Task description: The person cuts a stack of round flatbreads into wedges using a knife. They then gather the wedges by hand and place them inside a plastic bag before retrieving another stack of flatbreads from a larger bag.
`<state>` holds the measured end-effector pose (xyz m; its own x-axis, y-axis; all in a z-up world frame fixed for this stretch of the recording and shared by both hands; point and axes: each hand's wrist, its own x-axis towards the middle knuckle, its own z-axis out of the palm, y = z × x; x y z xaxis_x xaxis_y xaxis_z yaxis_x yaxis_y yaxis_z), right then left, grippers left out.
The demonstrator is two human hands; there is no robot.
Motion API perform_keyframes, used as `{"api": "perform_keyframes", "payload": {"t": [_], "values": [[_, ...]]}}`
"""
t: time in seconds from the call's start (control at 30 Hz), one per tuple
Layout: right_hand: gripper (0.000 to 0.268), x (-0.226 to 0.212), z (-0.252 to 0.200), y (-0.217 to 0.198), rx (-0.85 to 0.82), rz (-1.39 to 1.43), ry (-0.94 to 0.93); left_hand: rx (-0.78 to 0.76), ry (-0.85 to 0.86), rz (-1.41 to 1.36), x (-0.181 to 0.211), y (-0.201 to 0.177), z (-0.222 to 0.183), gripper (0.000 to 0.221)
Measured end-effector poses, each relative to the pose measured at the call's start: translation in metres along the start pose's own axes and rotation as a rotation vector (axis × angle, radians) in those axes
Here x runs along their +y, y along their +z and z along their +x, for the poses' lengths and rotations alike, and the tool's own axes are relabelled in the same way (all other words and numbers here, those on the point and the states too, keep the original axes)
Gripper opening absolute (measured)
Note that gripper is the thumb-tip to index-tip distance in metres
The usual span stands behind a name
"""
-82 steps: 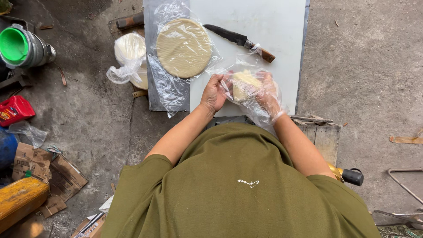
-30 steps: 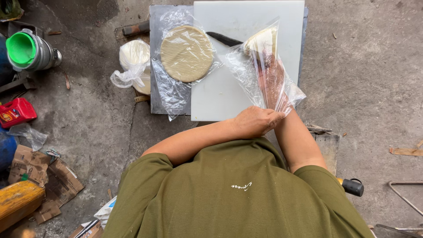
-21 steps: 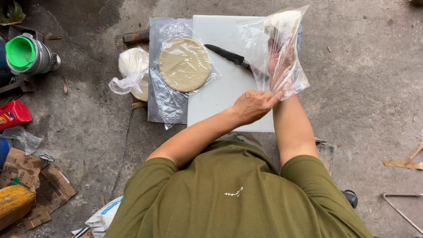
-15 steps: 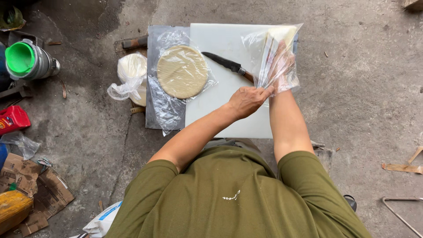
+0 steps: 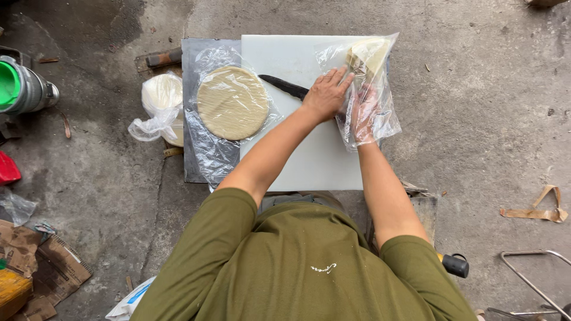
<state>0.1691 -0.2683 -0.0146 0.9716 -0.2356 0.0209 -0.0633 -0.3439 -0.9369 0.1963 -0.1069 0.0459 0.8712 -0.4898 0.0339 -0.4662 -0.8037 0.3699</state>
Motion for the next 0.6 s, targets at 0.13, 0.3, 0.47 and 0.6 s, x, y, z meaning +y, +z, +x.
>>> {"api": "perform_keyframes", "payload": {"t": [0.13,0.3,0.47,0.6], "values": [[0.058,0.011,0.000,-0.036,-0.056,-0.497,-0.145,-0.380,-0.125,0.066,-0.024,0.008,0.009,0.070],[0.048,0.001,-0.026,-0.079,-0.135,-0.635,-0.323,-0.342,-0.147,0.012,-0.035,0.006,0.001,0.075],[0.013,-0.038,-0.082,-0.097,-0.188,-0.783,-0.048,-0.100,-0.111,0.007,-0.037,0.009,-0.020,0.055],[0.006,-0.098,-0.127,-0.088,-0.159,-0.620,-0.591,0.249,0.000,-0.027,-0.029,0.002,-0.070,0.045]]}}
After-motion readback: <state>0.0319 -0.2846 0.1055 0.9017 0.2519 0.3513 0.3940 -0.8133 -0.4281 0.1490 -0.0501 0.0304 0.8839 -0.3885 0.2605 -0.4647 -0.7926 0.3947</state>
